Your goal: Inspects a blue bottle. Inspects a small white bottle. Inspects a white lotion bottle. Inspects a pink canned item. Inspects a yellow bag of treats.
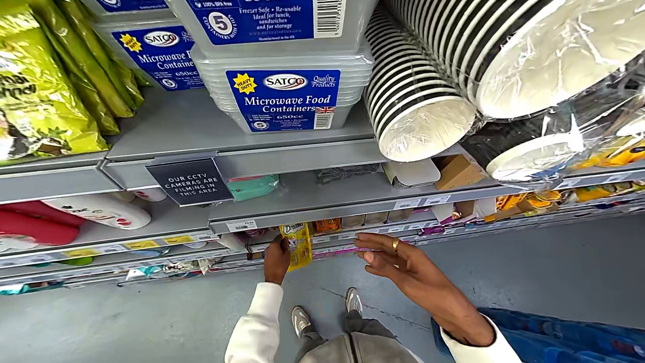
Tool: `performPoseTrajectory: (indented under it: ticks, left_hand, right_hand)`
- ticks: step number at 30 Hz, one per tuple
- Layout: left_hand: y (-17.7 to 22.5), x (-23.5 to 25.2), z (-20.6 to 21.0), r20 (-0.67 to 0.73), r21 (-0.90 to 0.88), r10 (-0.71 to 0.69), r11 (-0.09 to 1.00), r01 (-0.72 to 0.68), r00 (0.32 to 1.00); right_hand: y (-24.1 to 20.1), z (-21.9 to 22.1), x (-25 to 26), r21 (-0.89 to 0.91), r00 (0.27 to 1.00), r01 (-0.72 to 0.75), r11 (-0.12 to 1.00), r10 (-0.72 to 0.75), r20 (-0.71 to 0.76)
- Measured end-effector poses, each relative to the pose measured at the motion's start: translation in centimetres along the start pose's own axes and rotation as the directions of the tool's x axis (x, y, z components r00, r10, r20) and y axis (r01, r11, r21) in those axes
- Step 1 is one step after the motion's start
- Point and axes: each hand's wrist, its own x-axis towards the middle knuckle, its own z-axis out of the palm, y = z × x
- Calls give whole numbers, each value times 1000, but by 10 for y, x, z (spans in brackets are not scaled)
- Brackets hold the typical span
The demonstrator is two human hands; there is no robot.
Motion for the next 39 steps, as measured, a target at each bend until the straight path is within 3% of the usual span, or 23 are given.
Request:
performPoseTrajectory:
  ticks: [6,15,20,23,26,31,34,39]
  left_hand:
    - [-13,36,16,-236,-90,155,979,-181,959]
    - [-4,63,30,-200,-100,86,989,-108,976]
    - [4,63,29,-299,-182,88,972,-147,950]
    - [-4,68,39,-364,-387,47,901,-196,930]
    - [-17,78,58,-367,-619,-43,757,-209,929]
    - [-4,77,66,-310,-749,-183,651,-121,933]
    - [-2,78,68,-338,-690,-183,715,-111,923]
    - [8,71,52,-292,-272,-156,959,75,944]
  right_hand:
    - [1,-3,-9,-23,1000,15,1000,-16,-4]
    - [2,4,-9,-76,1000,-17,997,19,23]
    - [10,9,-2,-74,996,-30,997,36,76]
    - [11,12,2,-70,994,-39,997,45,98]
    - [11,12,5,-78,992,-20,997,30,123]
    - [16,14,7,-83,990,-15,996,27,140]
    - [19,17,6,-92,985,-34,995,49,165]
    - [24,22,7,-95,979,-51,994,69,194]
